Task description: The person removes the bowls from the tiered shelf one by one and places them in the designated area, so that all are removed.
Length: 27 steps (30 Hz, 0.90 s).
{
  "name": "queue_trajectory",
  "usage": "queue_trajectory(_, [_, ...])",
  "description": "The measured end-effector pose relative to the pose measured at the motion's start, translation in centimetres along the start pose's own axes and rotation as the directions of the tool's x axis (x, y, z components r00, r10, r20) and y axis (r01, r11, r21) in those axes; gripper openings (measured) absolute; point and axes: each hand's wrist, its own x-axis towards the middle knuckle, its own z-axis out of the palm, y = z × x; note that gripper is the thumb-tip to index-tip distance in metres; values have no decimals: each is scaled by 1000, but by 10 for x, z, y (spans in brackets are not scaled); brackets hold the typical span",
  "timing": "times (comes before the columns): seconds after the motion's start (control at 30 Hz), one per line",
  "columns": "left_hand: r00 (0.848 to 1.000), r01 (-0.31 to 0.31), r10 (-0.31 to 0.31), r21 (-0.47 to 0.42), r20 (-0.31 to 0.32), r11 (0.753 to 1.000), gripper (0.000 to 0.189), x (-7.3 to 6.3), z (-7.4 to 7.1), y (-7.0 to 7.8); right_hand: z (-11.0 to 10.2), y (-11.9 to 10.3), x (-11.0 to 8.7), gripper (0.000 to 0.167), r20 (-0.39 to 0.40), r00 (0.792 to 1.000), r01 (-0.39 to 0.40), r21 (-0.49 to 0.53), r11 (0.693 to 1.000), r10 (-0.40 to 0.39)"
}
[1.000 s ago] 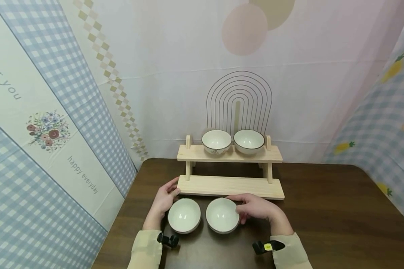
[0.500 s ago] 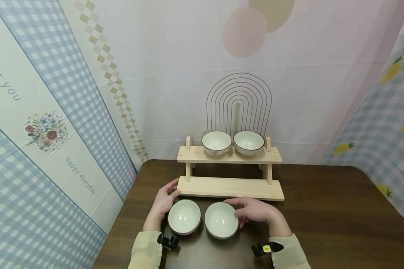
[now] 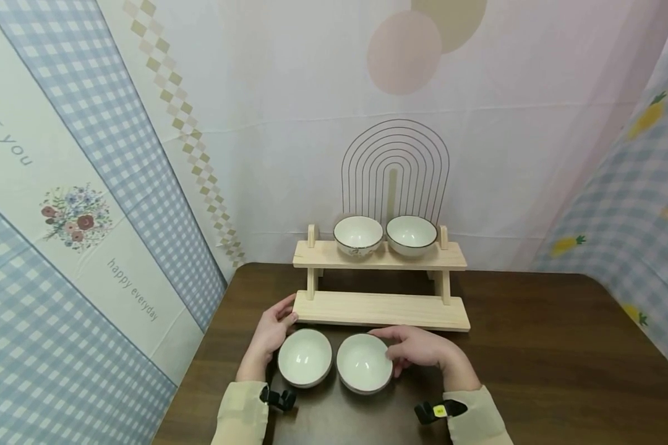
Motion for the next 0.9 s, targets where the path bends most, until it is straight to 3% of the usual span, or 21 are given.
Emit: queue_trajectory(0.9, [1000, 9, -9, -4, 4, 1000, 47, -4, -2, 4, 6, -5, -7, 60, -22, 999, -46, 10, 999, 46])
